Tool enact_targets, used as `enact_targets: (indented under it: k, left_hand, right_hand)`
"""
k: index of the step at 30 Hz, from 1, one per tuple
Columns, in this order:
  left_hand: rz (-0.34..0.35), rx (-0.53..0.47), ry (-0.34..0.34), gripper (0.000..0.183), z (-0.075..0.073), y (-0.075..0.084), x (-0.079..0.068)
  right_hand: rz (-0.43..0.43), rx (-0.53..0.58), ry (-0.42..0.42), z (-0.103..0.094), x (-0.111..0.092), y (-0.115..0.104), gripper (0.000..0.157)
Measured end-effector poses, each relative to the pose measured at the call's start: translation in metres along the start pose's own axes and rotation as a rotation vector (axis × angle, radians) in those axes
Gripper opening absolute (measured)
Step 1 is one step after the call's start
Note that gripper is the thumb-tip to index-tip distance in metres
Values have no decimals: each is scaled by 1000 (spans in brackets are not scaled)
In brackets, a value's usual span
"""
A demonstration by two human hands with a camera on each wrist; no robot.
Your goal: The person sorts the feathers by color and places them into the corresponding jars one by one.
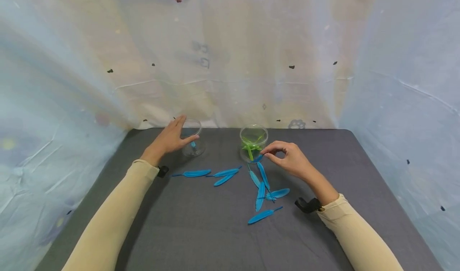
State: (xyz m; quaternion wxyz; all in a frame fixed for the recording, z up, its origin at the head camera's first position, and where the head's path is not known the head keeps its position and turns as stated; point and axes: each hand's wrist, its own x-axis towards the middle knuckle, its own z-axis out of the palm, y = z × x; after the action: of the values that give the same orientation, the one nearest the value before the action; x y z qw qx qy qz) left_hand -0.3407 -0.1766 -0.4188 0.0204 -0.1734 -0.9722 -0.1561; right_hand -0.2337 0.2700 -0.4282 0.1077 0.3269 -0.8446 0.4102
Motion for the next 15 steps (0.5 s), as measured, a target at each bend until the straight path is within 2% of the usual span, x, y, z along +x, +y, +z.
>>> enact_targets:
  k: [11,15]
  left_hand:
    - [-1,3,-2,111,1,3,1]
    - [-2,7,-5,111,1,5,2]
  right_hand:
    - [34,-35,6,13,43,-15,17]
    - [17,-35,18,16,60,-19,16]
